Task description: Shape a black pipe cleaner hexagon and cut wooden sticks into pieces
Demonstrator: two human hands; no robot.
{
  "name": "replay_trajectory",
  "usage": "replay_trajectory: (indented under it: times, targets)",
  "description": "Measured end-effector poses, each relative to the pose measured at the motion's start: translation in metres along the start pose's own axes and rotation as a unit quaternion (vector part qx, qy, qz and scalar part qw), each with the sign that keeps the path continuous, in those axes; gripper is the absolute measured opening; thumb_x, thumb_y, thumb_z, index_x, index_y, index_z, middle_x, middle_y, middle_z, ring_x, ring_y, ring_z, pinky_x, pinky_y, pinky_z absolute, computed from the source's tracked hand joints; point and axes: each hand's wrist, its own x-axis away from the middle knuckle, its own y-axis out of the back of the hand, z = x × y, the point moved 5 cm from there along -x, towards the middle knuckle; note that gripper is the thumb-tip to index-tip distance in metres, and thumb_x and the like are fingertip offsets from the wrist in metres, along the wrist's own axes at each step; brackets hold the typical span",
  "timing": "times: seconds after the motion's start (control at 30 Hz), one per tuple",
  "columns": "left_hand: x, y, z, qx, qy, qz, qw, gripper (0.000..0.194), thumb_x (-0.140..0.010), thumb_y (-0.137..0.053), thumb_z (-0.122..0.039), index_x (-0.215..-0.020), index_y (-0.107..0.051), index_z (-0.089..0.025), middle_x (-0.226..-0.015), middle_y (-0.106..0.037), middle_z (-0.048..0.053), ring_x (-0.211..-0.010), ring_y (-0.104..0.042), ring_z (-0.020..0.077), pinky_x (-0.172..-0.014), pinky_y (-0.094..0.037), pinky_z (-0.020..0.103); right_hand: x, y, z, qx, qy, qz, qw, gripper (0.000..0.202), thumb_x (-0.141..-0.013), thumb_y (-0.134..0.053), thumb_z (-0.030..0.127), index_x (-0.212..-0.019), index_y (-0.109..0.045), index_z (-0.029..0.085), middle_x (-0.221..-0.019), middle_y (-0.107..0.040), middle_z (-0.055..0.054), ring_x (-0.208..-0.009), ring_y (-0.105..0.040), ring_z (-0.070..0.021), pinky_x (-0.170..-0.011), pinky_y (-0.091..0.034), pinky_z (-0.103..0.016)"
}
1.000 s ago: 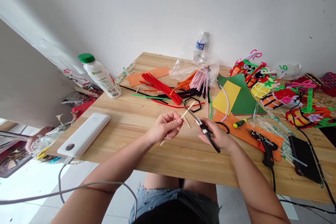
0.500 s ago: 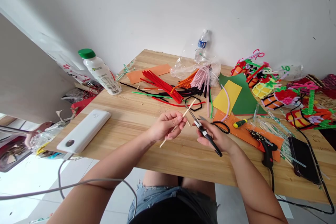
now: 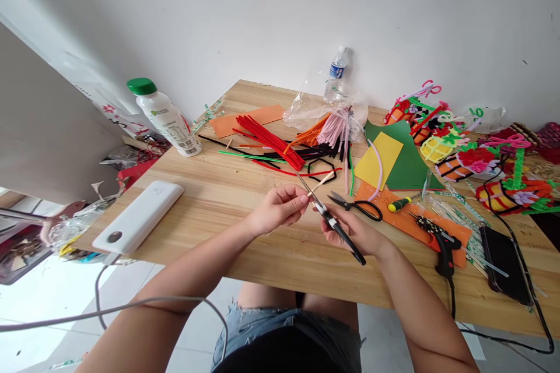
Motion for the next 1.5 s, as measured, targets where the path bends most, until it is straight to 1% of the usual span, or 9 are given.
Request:
replay_trajectory:
  times: [0.17, 0.37, 0.43, 0.57, 0.63, 0.87, 1.2, 1.37, 1.5]
  targets:
    - [-0.002, 0.005, -0.003, -0.004, -0.015, -0.076, 0.997, 0.035, -0.07, -0.075, -0.041, -0.078, -0.058, -0.012, -0.051, -0.046, -0.007, -0.032, -0.03, 0.0003, -0.032, -0.017, 0.014, 0.0, 0.008, -0.002, -0.032, -0.032, -0.047, 0.998, 0.048, -0.08, -0.066, 0.041, -0.122, -0.051, 0.023, -0.082, -0.052, 0.0, -0.073, -0.054, -0.0115, -0.072, -0.048, -0.028]
    - [-0.003, 0.013, -0.009, 0.01, -0.061, -0.147, 0.987, 0.037, -0.066, -0.077, -0.042, -0.078, -0.059, -0.012, -0.056, -0.051, -0.005, -0.034, -0.032, 0.0006, -0.033, -0.016, 0.014, 0.001, 0.004, 0.008, -0.146, -0.009, 0.005, 0.989, 0.045, -0.085, -0.058, 0.046, -0.12, -0.052, 0.018, -0.075, -0.055, 0.0, -0.061, -0.056, -0.0115, -0.062, -0.046, -0.029]
    - [-0.004, 0.014, -0.009, 0.006, -0.056, -0.146, 0.988, 0.037, -0.066, -0.077, -0.042, -0.079, -0.061, -0.012, -0.056, -0.05, -0.005, -0.033, -0.031, 0.0003, -0.033, -0.016, 0.014, 0.0, 0.003, 0.007, -0.156, -0.009, -0.003, 0.988, 0.045, -0.085, -0.058, 0.045, -0.12, -0.052, 0.017, -0.073, -0.055, 0.0, -0.058, -0.056, -0.0114, -0.059, -0.046, -0.028]
    - [-0.005, 0.014, -0.006, 0.002, -0.045, -0.145, 0.988, 0.039, -0.066, -0.076, -0.044, -0.082, -0.061, -0.012, -0.056, -0.049, -0.005, -0.034, -0.029, -0.0002, -0.033, -0.015, 0.015, -0.002, 0.014, 0.005, -0.128, 0.014, -0.132, 0.983, 0.045, -0.083, -0.06, 0.043, -0.12, -0.054, 0.018, -0.071, -0.054, 0.001, -0.053, -0.05, -0.0097, -0.053, -0.043, -0.026]
    - [-0.006, 0.014, -0.004, -0.004, -0.034, -0.143, 0.989, 0.04, -0.065, -0.077, -0.045, -0.082, -0.061, -0.012, -0.056, -0.048, -0.006, -0.034, -0.029, -0.0003, -0.034, -0.015, 0.015, -0.003, 0.016, 0.005, -0.095, 0.015, -0.155, 0.983, 0.047, -0.079, -0.064, 0.041, -0.12, -0.055, 0.019, -0.072, -0.053, 0.001, -0.054, -0.048, -0.0097, -0.052, -0.042, -0.025]
    - [-0.007, 0.01, 0.005, -0.08, 0.024, -0.093, 0.992, 0.045, -0.063, -0.075, -0.053, -0.076, -0.058, -0.013, -0.053, -0.05, -0.005, -0.034, -0.031, 0.0007, -0.034, -0.016, 0.016, -0.008, 0.008, -0.006, -0.01, -0.032, -0.07, 0.997, 0.046, -0.076, -0.069, 0.033, -0.119, -0.059, 0.021, -0.072, -0.048, 0.003, -0.062, -0.045, -0.0092, -0.058, -0.039, -0.022]
    - [-0.006, 0.013, 0.008, -0.129, 0.033, -0.069, 0.989, 0.044, -0.068, -0.069, -0.054, -0.079, -0.067, -0.011, -0.054, -0.048, -0.003, -0.037, -0.03, 0.0015, -0.035, -0.017, 0.018, -0.009, 0.007, -0.017, -0.07, -0.1, -0.026, 0.992, 0.059, -0.075, -0.07, 0.042, -0.128, -0.053, 0.023, -0.076, -0.045, 0.002, -0.06, -0.046, -0.0092, -0.049, -0.042, -0.021]
    - [-0.005, 0.01, 0.005, -0.135, 0.05, -0.077, 0.987, 0.044, -0.067, -0.071, -0.053, -0.078, -0.066, -0.012, -0.052, -0.048, -0.004, -0.036, -0.03, 0.0019, -0.034, -0.019, 0.017, -0.011, 0.005, -0.013, -0.045, -0.069, -0.041, 0.996, 0.06, -0.071, -0.073, 0.033, -0.126, -0.053, 0.018, -0.078, -0.048, 0.002, -0.07, -0.049, -0.0104, -0.066, -0.045, -0.024]
    - [-0.004, 0.008, 0.001, -0.137, 0.058, -0.074, 0.986, 0.043, -0.066, -0.072, -0.053, -0.078, -0.066, -0.012, -0.05, -0.048, -0.005, -0.036, -0.031, 0.002, -0.034, -0.02, 0.017, -0.013, 0.003, -0.01, -0.022, -0.072, -0.073, 0.995, 0.061, -0.067, -0.075, 0.03, -0.122, -0.055, 0.015, -0.075, -0.048, 0.003, -0.068, -0.048, -0.0102, -0.067, -0.044, -0.024]
